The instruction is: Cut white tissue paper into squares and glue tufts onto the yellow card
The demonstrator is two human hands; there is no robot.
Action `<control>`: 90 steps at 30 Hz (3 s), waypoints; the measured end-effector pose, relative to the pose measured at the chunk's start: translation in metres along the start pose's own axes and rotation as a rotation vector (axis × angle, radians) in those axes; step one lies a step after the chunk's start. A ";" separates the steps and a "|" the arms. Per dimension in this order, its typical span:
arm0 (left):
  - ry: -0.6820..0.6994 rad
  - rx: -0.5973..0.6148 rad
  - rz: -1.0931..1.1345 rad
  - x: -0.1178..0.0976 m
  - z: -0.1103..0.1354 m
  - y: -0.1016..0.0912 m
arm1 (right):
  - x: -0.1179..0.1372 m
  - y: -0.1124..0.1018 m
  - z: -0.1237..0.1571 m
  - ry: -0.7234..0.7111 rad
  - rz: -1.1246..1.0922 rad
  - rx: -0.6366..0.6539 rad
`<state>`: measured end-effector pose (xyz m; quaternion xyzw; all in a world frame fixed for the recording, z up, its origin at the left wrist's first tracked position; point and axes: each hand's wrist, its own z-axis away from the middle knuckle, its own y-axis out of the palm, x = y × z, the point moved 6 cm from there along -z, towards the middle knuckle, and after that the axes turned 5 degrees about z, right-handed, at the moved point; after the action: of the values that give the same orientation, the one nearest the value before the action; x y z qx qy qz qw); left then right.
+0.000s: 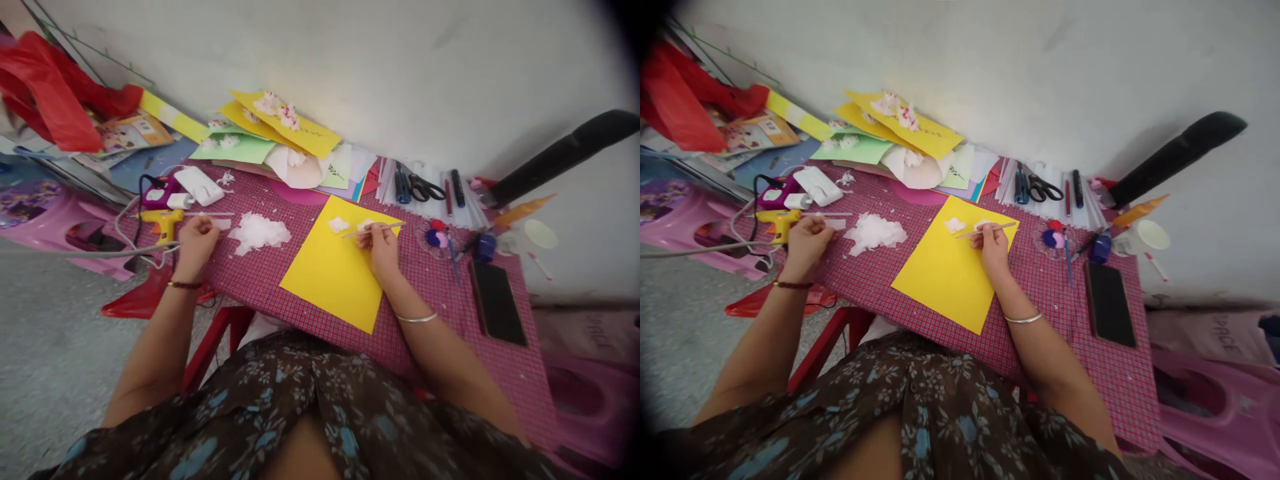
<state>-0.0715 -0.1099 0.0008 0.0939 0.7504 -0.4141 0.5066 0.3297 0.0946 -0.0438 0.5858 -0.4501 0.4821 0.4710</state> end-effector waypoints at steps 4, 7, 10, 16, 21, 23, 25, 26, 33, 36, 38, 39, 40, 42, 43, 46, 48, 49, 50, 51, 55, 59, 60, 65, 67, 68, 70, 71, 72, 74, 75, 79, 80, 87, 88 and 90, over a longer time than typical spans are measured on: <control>0.025 0.038 0.235 -0.045 -0.001 0.020 | 0.001 0.007 0.001 0.032 -0.033 0.033; 0.059 0.169 0.450 -0.093 -0.005 0.068 | 0.003 0.009 0.000 0.021 0.005 0.043; -0.065 0.314 0.660 -0.125 -0.011 0.133 | 0.004 0.011 0.001 0.013 0.041 0.054; -0.223 0.461 0.929 -0.128 -0.017 0.213 | 0.003 0.013 0.002 0.032 0.077 0.083; -0.266 0.519 0.923 -0.108 -0.012 0.217 | -0.001 0.015 -0.003 0.069 0.096 0.078; -0.259 0.536 0.908 -0.106 -0.011 0.217 | -0.002 0.016 -0.005 0.080 0.096 0.077; -0.250 0.559 0.875 -0.106 -0.010 0.219 | -0.002 0.018 -0.007 0.085 0.092 0.075; -0.248 0.567 0.857 -0.106 -0.009 0.220 | -0.002 0.018 -0.007 0.086 0.090 0.074; -0.237 0.591 0.792 -0.104 -0.009 0.223 | -0.002 0.022 -0.010 0.101 0.100 0.061; -0.185 0.613 0.720 -0.104 -0.010 0.222 | 0.000 0.023 -0.011 0.107 0.087 0.056; -0.166 0.616 0.696 -0.102 -0.011 0.222 | 0.003 0.019 -0.012 0.101 0.059 0.025; -0.164 0.612 0.691 -0.102 -0.011 0.222 | 0.004 0.016 -0.012 0.097 0.041 0.004; -0.163 0.608 0.686 -0.101 -0.012 0.222 | 0.005 0.013 -0.011 0.094 0.025 -0.016; -0.155 0.607 0.666 -0.100 -0.012 0.222 | 0.006 0.009 -0.010 0.097 0.005 -0.040; -0.150 0.608 0.656 -0.100 -0.013 0.222 | 0.006 0.008 -0.010 0.100 0.004 -0.040; -0.140 0.613 0.637 -0.100 -0.013 0.222 | 0.005 0.009 -0.009 0.096 0.030 -0.009; -0.143 0.614 0.628 -0.100 -0.013 0.222 | 0.005 0.012 -0.009 0.084 0.053 0.019; -0.146 0.614 0.625 -0.100 -0.012 0.222 | 0.005 0.013 -0.010 0.078 0.062 0.032; -0.148 0.614 0.624 -0.100 -0.012 0.223 | 0.004 0.015 -0.010 0.072 0.070 0.044; -0.150 0.614 0.626 -0.100 -0.012 0.223 | 0.004 0.016 -0.010 0.068 0.080 0.056; -0.139 0.612 0.633 -0.101 -0.013 0.223 | 0.002 0.022 -0.012 0.057 0.113 0.098; -0.136 0.617 0.635 -0.101 -0.012 0.223 | 0.002 0.027 -0.014 0.049 0.114 0.126; -0.136 0.620 0.634 -0.101 -0.012 0.223 | 0.002 0.028 -0.014 0.046 0.113 0.129; -0.123 0.619 0.629 -0.102 -0.012 0.223 | 0.002 0.028 -0.014 0.043 0.135 0.120; -0.106 0.624 0.616 -0.102 -0.012 0.221 | 0.001 0.027 -0.014 0.049 0.144 0.106; -0.089 0.635 0.595 -0.103 -0.011 0.220 | 0.001 0.027 -0.015 0.052 0.143 0.098; -0.042 0.684 0.526 -0.107 -0.009 0.219 | 0.000 0.026 -0.015 0.058 0.131 0.081; -0.015 0.722 0.484 -0.109 -0.007 0.219 | 0.000 0.026 -0.016 0.060 0.122 0.075; 0.008 0.761 0.447 -0.111 -0.005 0.219 | -0.001 0.026 -0.016 0.063 0.114 0.072; 0.033 0.820 0.398 -0.115 -0.001 0.219 | 0.000 0.026 -0.016 0.063 0.101 0.075; 0.039 0.836 0.385 -0.115 0.000 0.219 | 0.002 0.025 -0.016 0.058 0.094 0.074; 0.027 0.812 0.378 -0.112 -0.003 0.218 | 0.010 0.018 -0.012 0.004 0.043 0.026; 0.021 0.787 0.392 -0.110 -0.005 0.218 | 0.011 0.017 -0.011 -0.002 0.035 0.017; -0.021 0.691 0.486 -0.105 -0.012 0.218 | 0.008 0.021 -0.009 0.030 0.106 0.061; -0.027 0.693 0.489 -0.105 -0.012 0.218 | 0.007 0.022 -0.009 0.027 0.108 0.063; -0.044 0.693 0.492 -0.104 -0.012 0.219 | 0.007 0.024 -0.011 0.021 0.105 0.071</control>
<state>0.0922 0.0678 -0.0258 0.4262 0.5110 -0.5105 0.5446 0.3052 0.1008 -0.0332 0.5726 -0.4580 0.5277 0.4287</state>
